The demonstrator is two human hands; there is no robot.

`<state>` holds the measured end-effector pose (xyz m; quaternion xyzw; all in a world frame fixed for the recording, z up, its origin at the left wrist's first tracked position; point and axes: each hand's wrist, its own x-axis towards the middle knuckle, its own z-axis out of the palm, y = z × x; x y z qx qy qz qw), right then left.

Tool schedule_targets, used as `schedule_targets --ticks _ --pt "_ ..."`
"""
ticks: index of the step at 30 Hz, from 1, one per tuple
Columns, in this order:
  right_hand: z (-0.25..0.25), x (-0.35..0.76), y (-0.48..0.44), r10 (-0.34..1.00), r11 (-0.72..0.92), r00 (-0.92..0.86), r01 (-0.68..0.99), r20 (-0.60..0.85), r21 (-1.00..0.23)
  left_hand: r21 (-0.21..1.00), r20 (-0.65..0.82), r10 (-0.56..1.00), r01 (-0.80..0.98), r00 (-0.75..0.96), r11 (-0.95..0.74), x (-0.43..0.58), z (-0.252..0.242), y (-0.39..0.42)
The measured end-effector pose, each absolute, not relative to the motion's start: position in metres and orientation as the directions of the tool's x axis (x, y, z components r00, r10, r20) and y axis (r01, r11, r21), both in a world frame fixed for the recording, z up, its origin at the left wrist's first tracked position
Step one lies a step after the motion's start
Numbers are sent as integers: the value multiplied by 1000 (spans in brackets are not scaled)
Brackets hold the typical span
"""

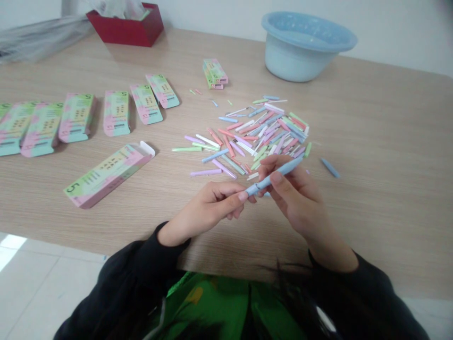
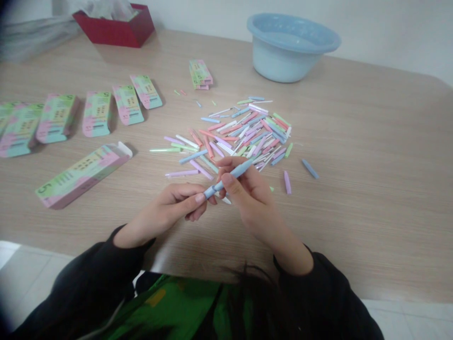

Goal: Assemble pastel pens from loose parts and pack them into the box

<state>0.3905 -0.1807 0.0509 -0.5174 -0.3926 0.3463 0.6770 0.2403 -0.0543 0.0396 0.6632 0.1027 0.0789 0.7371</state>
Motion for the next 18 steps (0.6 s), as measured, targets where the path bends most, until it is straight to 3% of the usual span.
schedule_targets --ticks 6,11,18 --pt "54 393 -181 810 185 559 45 178 -982 996 -37 277 13 960 90 239 38 -54" --pt "56 391 -182 819 153 541 116 192 -981 996 -11 272 -13 962 87 238 37 -54" --pt "53 388 -179 868 222 452 12 203 -975 982 -65 252 17 966 188 237 35 -55"
